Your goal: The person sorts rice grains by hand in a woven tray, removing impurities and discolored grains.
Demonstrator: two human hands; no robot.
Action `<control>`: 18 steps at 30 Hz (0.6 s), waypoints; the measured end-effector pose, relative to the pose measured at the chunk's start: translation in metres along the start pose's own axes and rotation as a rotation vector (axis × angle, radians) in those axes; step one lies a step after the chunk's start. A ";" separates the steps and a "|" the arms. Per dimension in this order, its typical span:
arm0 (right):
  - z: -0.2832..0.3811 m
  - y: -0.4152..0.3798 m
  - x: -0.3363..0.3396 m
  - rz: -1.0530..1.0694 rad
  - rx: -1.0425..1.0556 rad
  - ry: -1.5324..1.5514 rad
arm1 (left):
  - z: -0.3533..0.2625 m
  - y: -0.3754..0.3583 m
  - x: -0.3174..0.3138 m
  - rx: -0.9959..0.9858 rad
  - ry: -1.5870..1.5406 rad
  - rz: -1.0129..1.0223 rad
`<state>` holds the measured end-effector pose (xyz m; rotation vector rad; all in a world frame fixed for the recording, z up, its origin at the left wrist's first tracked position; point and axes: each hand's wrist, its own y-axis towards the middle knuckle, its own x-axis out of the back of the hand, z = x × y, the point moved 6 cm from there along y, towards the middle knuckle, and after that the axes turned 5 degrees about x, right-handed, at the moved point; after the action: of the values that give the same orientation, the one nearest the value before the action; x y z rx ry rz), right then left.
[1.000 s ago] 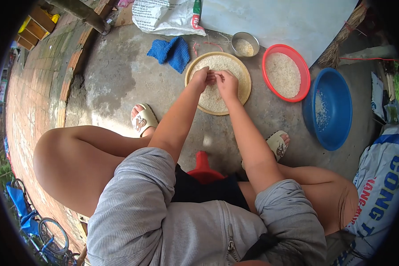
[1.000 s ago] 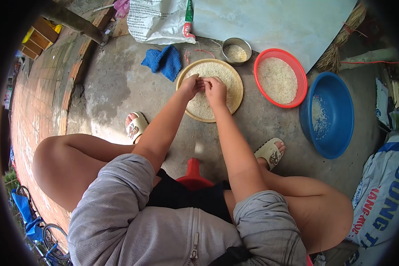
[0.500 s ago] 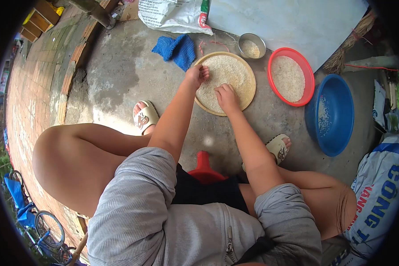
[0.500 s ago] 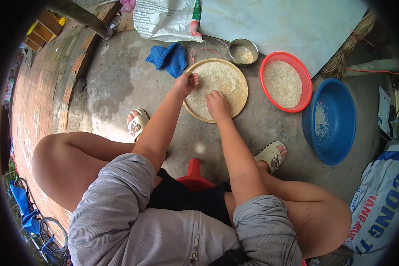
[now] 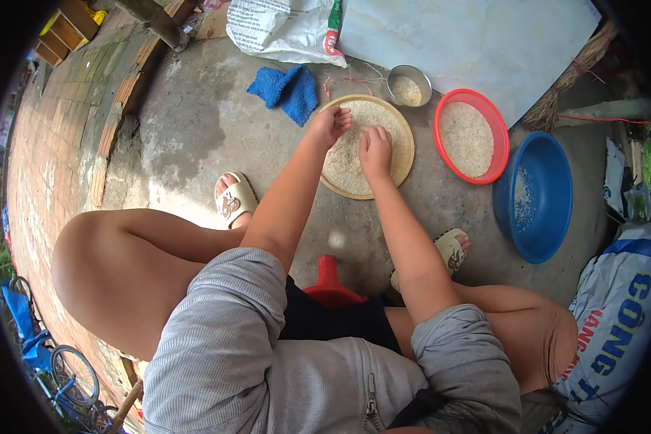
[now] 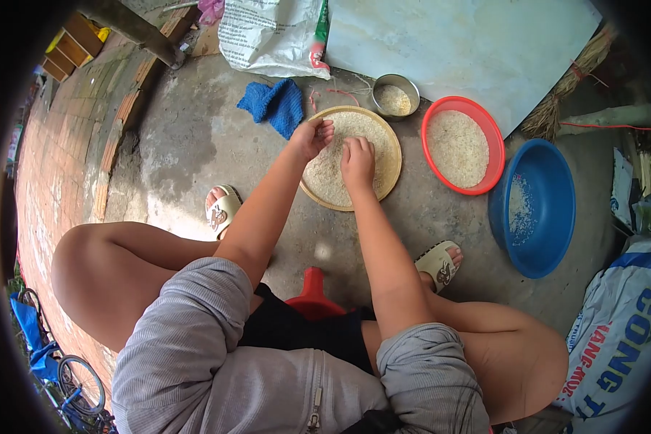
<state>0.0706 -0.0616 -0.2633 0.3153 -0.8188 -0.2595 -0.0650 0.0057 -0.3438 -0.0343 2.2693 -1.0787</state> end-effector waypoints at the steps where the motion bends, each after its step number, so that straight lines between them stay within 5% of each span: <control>1: 0.005 -0.005 -0.011 0.134 0.137 -0.003 | -0.001 0.001 0.005 0.026 -0.029 0.008; 4: 0.008 -0.017 -0.026 0.284 0.289 -0.033 | 0.002 0.003 0.020 0.050 -0.054 -0.037; 10: -0.023 -0.001 -0.022 0.199 -0.068 0.075 | 0.026 -0.005 0.017 0.114 0.144 -0.199; 12: -0.016 0.012 -0.007 0.024 -0.097 0.346 | 0.034 -0.002 0.005 0.106 0.160 -0.173; 14: -0.006 0.018 -0.006 0.121 -0.092 0.416 | 0.040 0.002 -0.023 0.054 -0.088 0.086; 16: -0.002 0.024 -0.006 0.217 -0.077 0.513 | 0.039 0.005 -0.030 0.086 -0.096 0.105; 18: -0.004 0.019 0.013 0.082 -0.029 0.463 | 0.035 0.005 -0.025 0.066 -0.061 0.041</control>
<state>0.0842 -0.0479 -0.2502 0.2984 -0.3697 -0.1130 -0.0251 -0.0088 -0.3510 0.0069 2.1698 -1.1154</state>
